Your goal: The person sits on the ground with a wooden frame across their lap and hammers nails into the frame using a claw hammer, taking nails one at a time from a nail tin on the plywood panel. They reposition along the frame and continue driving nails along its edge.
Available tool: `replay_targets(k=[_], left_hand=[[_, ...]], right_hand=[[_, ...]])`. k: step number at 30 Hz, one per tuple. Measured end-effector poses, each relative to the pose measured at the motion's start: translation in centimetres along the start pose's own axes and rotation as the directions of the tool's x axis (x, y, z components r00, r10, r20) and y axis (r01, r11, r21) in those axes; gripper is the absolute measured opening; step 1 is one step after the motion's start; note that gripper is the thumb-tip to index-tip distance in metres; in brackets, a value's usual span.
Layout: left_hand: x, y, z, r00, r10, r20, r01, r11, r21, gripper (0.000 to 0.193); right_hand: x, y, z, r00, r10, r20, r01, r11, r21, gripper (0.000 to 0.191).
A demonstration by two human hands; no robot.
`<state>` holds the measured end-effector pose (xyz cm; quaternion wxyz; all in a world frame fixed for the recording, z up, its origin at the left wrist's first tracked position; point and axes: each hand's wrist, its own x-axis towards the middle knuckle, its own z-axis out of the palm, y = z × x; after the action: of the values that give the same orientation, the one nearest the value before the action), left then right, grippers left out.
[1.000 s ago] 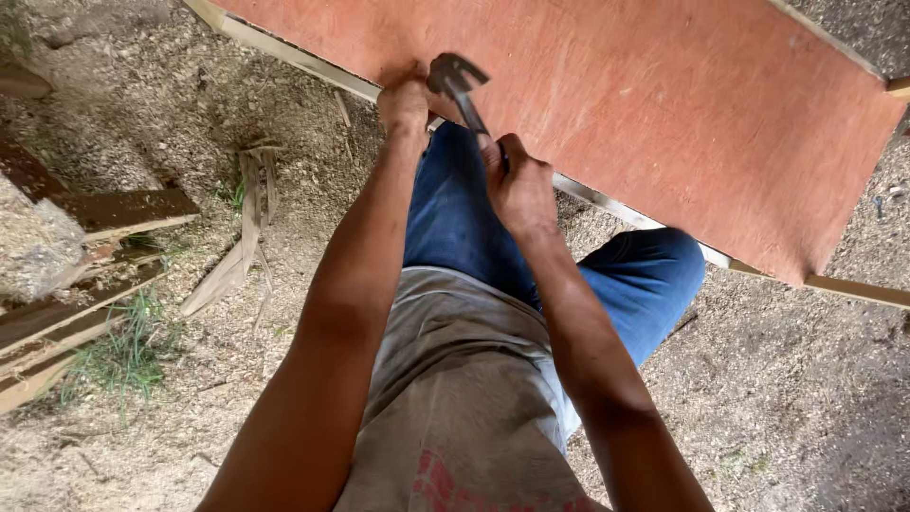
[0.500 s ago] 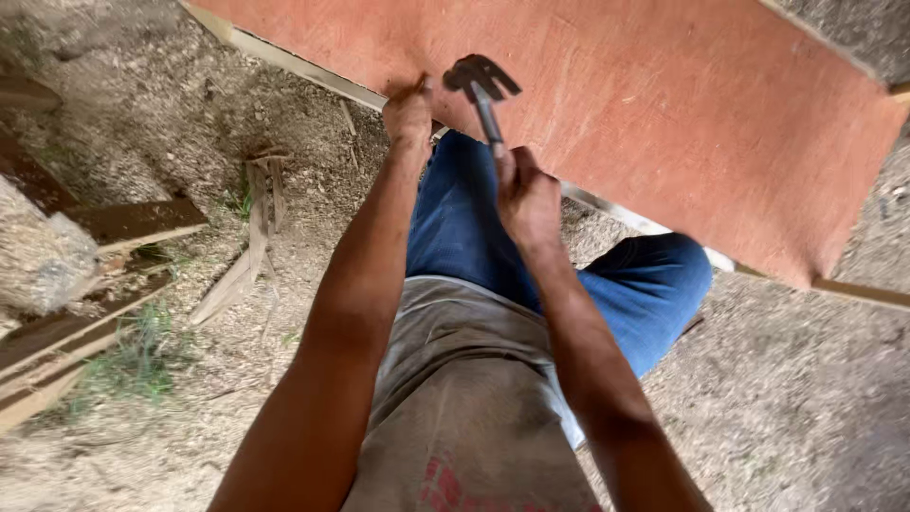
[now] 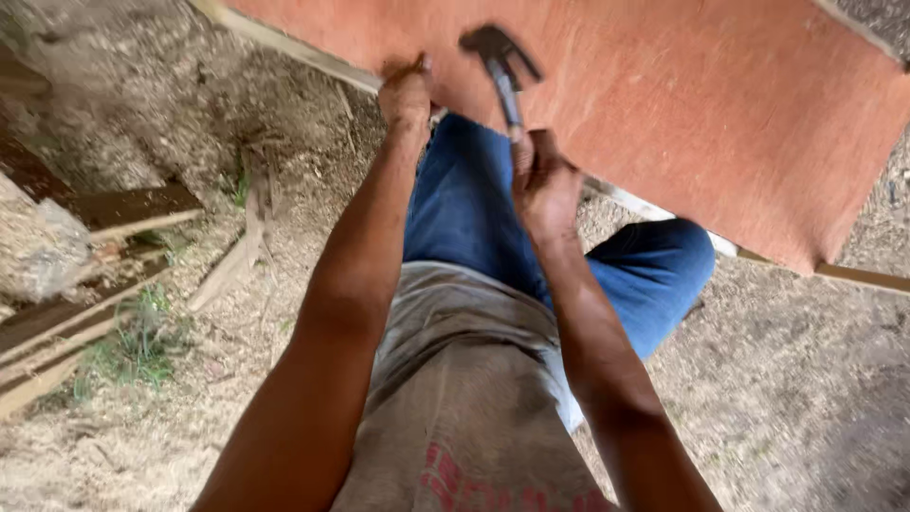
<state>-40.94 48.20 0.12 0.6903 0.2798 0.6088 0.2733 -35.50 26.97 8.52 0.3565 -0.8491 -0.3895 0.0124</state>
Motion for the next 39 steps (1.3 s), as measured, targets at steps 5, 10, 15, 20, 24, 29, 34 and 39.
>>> replay_targets(k=[5,10,15,20,24,29,34,39], left_hand=[[0.8,-1.1,-0.1,1.0,0.02,-0.008,-0.019,0.995,0.096,0.031],[0.9,-1.0,0.0,0.994,0.053,0.096,-0.053,0.999,-0.006,0.033],[0.8,-1.0,-0.2,0.999,0.029,0.021,-0.027,0.998,-0.058,0.028],[0.8,-0.8,-0.2,0.997,0.056,0.051,-0.053,0.996,-0.07,0.03],[0.7,-1.0,0.1,0.999,0.045,0.008,-0.045,0.999,0.007,0.031],[1.1,-1.4,-1.5,0.99,-0.01,0.139,0.005,0.999,0.038,0.028],[1.1,0.0,-1.0,0.864,0.281,0.417,-0.481,0.704,0.522,0.033],[1.0,2.7,6.3,0.507,0.573,0.644,-0.812,0.067,0.579,0.023]], right_hand=[[-2.1,-1.0,-1.3,0.987,-0.045,-0.155,0.08,0.969,0.232,0.024],[1.3,-2.8,0.9,0.986,-0.073,0.148,0.078,0.996,-0.033,0.029],[-0.6,-3.1,-3.0,0.999,-0.004,-0.041,0.009,0.993,0.121,0.025],[-0.4,-0.5,1.3,0.992,-0.122,-0.032,0.124,0.991,0.06,0.031],[-0.1,3.0,4.0,0.98,-0.102,0.168,0.124,0.985,-0.124,0.038],[-0.5,7.6,1.8,0.997,-0.078,0.027,0.082,0.979,-0.189,0.04],[0.7,11.5,-1.5,0.981,0.186,-0.061,-0.195,0.935,-0.296,0.046],[2.3,11.0,-2.5,0.981,0.185,-0.058,-0.194,0.921,-0.337,0.046]])
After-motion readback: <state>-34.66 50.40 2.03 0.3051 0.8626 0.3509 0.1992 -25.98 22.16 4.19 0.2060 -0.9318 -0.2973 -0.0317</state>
